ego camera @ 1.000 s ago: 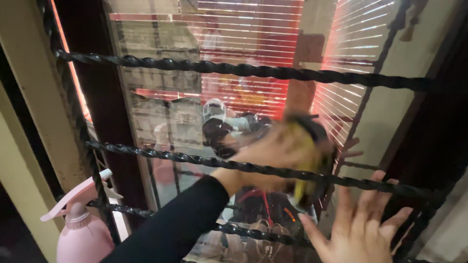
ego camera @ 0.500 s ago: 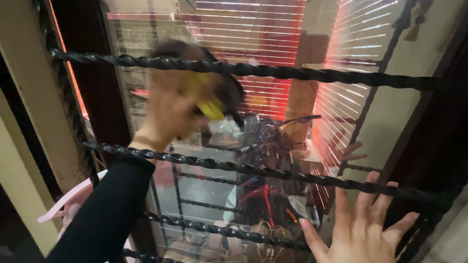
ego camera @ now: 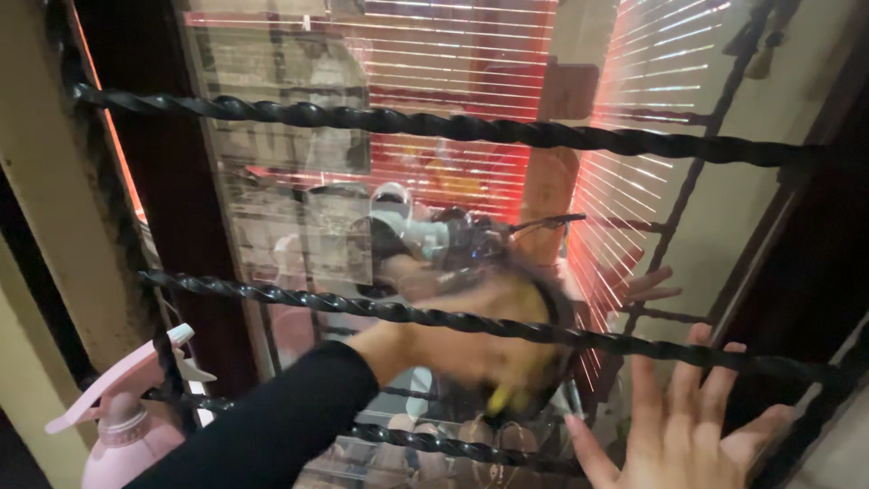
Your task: The person wipes a glass window pane with a cloth by hand and then sprays cleaning liquid onto the glass from a bottle.
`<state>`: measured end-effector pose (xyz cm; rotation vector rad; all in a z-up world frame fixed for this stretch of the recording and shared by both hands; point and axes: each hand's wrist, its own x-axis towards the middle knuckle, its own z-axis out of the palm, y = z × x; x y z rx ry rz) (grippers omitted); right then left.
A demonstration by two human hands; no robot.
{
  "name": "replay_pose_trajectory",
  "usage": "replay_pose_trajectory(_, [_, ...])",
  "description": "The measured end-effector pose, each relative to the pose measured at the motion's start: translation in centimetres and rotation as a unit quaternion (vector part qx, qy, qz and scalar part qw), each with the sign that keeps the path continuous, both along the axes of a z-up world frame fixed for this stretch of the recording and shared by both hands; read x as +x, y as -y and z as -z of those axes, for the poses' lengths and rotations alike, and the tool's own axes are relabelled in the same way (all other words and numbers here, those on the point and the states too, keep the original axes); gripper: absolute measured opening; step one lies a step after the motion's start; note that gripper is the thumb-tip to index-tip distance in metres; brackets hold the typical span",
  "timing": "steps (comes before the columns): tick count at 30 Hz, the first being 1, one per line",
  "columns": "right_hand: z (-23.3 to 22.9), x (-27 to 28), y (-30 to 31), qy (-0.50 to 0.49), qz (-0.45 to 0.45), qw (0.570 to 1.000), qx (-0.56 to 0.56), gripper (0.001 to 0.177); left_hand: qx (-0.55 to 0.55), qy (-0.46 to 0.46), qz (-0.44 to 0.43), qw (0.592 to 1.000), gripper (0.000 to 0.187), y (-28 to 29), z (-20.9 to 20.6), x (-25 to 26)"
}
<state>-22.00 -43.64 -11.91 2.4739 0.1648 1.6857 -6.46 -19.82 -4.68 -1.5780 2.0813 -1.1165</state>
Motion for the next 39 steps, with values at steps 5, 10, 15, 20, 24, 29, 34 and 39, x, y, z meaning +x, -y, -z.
replay_pose_trajectory(5, [0.7,0.9,1.1,-0.004,0.017,1.0,-0.009,0.104,0.008,0.072,0.078,0.994,0.038,-2.2,-0.5,-0.2])
replay_pose_trajectory(10, [0.8,1.1,1.2,-0.011,0.007,1.0,0.006,0.104,-0.298,0.029,-0.141,0.944,0.057,-9.0,-6.0,0.4])
replay_pose_trajectory(15, [0.4,0.6,0.4,0.011,-0.006,1.0,0.011,0.097,-0.692,-0.027,-0.208,0.691,0.083,-14.2,-8.9,0.7])
replay_pose_trajectory(20, [0.4,0.6,0.4,0.009,-0.013,1.0,0.02,0.097,-0.719,-0.017,-0.203,0.664,0.093,-10.4,-8.9,1.6])
replay_pose_trajectory(24, [0.6,0.2,0.1,0.019,-0.032,0.999,0.023,0.097,-0.452,-0.114,-0.303,0.831,0.061,-2.9,-6.5,1.2])
replay_pose_trajectory(29, [0.6,0.7,0.5,0.007,-0.01,1.0,0.018,0.105,0.024,0.027,0.064,0.997,0.04,4.9,1.0,-1.1])
replay_pose_trajectory(34, [1.3,0.6,1.0,-0.012,0.025,1.0,-0.006,0.102,0.027,0.036,0.088,0.995,0.046,3.6,1.2,-0.2])
replay_pose_trajectory(39, [1.8,1.0,2.0,-0.039,0.056,0.997,-0.026,0.103,-0.199,-0.017,-0.115,0.973,0.078,-3.9,-5.7,0.1])
